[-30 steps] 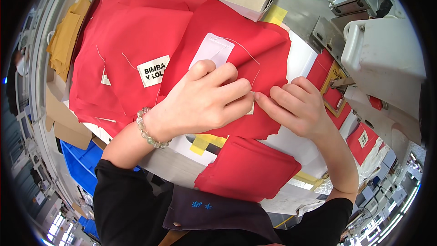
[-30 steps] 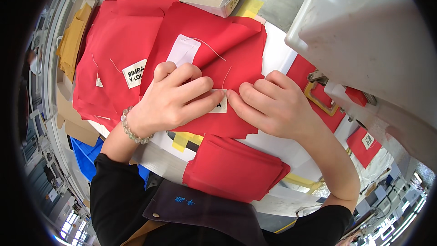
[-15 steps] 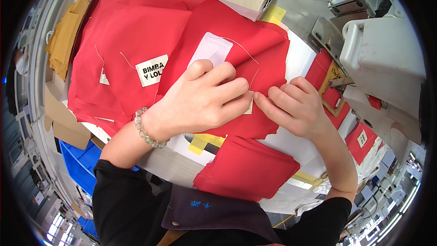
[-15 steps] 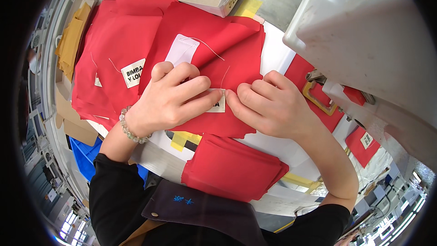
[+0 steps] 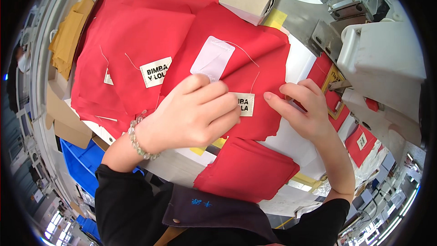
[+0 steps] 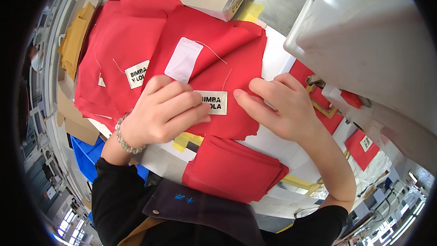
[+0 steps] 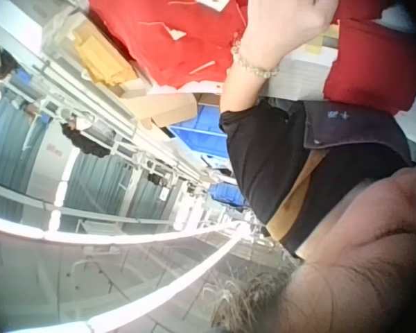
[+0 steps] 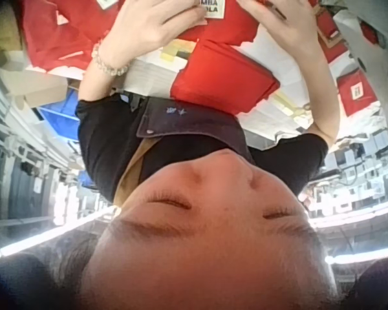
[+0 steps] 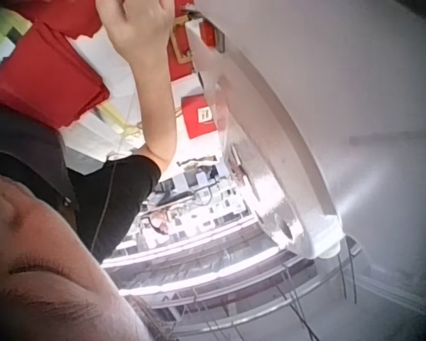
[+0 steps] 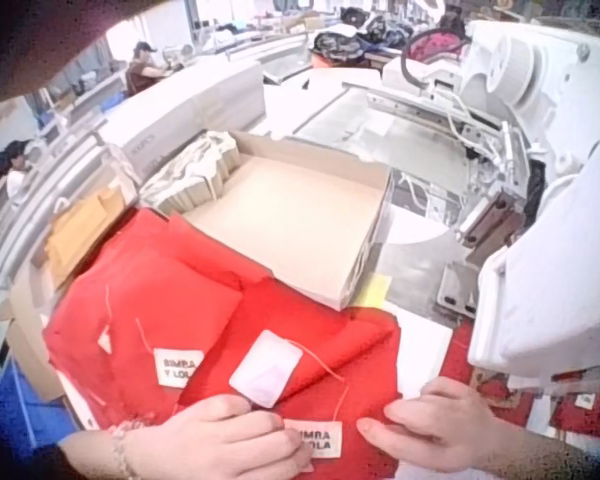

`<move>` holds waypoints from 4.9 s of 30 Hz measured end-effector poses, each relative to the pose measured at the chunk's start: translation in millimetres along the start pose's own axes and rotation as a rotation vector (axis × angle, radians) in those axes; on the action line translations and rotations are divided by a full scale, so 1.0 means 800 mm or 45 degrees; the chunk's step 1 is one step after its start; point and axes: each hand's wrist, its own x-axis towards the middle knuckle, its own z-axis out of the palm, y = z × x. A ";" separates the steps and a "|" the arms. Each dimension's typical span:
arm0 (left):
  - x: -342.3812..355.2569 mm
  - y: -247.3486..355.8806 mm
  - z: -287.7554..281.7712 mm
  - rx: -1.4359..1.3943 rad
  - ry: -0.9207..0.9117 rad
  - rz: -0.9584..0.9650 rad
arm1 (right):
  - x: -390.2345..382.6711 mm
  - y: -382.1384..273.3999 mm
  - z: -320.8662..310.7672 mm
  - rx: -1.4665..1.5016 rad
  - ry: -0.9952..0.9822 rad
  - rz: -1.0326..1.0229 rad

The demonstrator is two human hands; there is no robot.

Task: The person sews white brand labels onto red fabric pieces using a sewing machine. They place each label, guide the fabric under the needle, and trim excess thread with scissors. Finished pieces are stacked on the table.

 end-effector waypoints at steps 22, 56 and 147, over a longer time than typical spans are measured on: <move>-0.037 0.023 -0.015 -0.086 -0.066 -0.107 | -0.025 -0.046 -0.019 -0.215 -0.138 -0.046; -0.001 0.031 0.010 -0.341 0.047 -0.352 | -0.007 -0.057 -0.014 0.450 0.106 0.618; -0.026 -0.015 -0.002 -0.670 0.640 -0.737 | -0.022 -0.066 -0.010 -0.042 -0.172 0.288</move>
